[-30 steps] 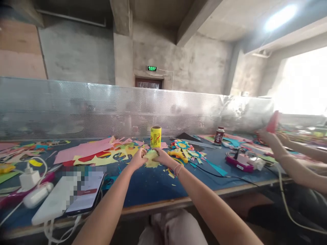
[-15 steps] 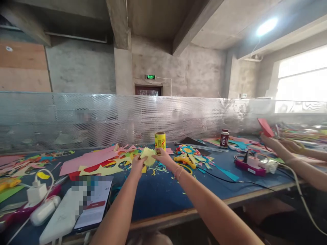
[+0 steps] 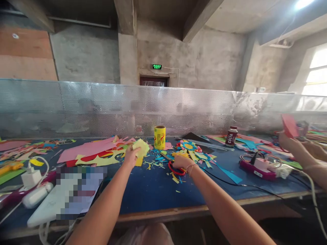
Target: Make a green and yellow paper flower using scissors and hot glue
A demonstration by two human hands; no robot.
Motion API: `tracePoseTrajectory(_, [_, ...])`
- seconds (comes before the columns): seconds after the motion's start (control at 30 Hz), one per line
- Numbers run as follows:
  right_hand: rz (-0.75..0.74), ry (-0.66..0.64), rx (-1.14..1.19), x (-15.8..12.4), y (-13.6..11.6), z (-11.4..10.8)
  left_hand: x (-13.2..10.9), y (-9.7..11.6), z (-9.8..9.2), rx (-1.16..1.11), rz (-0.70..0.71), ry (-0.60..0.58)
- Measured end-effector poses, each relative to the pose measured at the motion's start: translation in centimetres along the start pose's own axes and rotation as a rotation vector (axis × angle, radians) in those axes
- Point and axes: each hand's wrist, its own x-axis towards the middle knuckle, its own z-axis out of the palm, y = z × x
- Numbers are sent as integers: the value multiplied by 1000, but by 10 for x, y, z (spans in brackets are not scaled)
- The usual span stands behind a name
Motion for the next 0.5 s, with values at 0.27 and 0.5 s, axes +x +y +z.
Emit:
tracePoseTrajectory(0.27, [112,-128,-105,17,9,17,-3,3,-13,171,60,123])
tracePoseTrajectory(0.5, [-42,192,250,3,-6,5,-6,8,-12,134,124,56])
